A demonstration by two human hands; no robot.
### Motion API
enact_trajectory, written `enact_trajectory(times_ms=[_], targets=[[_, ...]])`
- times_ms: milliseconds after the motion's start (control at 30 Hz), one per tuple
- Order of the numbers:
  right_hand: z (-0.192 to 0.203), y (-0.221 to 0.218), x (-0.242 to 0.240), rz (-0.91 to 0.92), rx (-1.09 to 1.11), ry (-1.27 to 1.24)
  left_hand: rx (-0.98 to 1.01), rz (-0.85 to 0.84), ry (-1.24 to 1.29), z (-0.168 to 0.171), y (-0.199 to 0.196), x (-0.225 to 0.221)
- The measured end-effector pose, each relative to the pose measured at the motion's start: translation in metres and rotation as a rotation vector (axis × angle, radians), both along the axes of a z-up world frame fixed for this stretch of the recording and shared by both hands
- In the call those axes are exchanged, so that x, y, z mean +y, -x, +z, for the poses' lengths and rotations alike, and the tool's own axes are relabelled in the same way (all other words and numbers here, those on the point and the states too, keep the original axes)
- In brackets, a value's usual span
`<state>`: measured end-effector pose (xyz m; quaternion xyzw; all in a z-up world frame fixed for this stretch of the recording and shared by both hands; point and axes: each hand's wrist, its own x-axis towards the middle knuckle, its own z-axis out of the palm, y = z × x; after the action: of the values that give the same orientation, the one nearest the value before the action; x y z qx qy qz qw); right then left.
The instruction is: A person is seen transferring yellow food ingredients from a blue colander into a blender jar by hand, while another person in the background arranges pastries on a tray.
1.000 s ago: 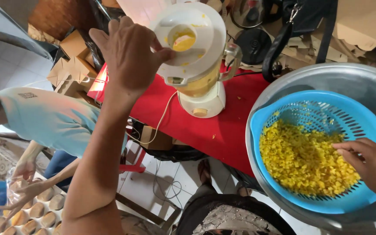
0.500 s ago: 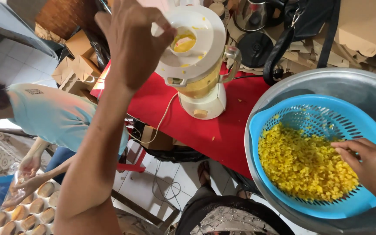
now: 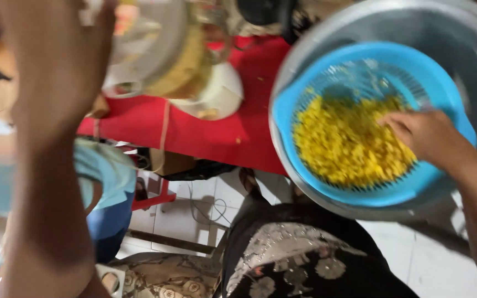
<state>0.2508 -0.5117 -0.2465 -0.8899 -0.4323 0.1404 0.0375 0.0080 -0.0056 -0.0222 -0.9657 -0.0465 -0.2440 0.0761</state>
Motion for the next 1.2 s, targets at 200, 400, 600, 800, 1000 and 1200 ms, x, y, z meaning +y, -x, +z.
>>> enact_trajectory(times_ms=[200,400,600,800,1000,1200], targets=[[0.017,-0.023,0.039,-0.199,0.451,0.107,-0.024,-0.145,0.071,0.002,0.009,-0.098],[-0.067,-0.062,0.032,-0.059,0.292,0.313,0.030,0.044,0.442,-0.118,0.034,-0.198],[-0.067,-0.022,0.066,-0.048,0.410,0.420,0.164,0.271,0.793,-0.242,0.067,-0.256],[0.009,-0.018,0.062,-0.114,0.533,0.159,0.592,0.394,1.339,-0.228,0.058,-0.278],[0.045,0.013,0.033,-0.836,0.810,0.149,0.782,0.568,1.546,-0.207,0.028,-0.275],[0.020,0.014,0.053,-1.260,0.981,-0.145,0.636,0.461,1.573,-0.233,0.028,-0.273]])
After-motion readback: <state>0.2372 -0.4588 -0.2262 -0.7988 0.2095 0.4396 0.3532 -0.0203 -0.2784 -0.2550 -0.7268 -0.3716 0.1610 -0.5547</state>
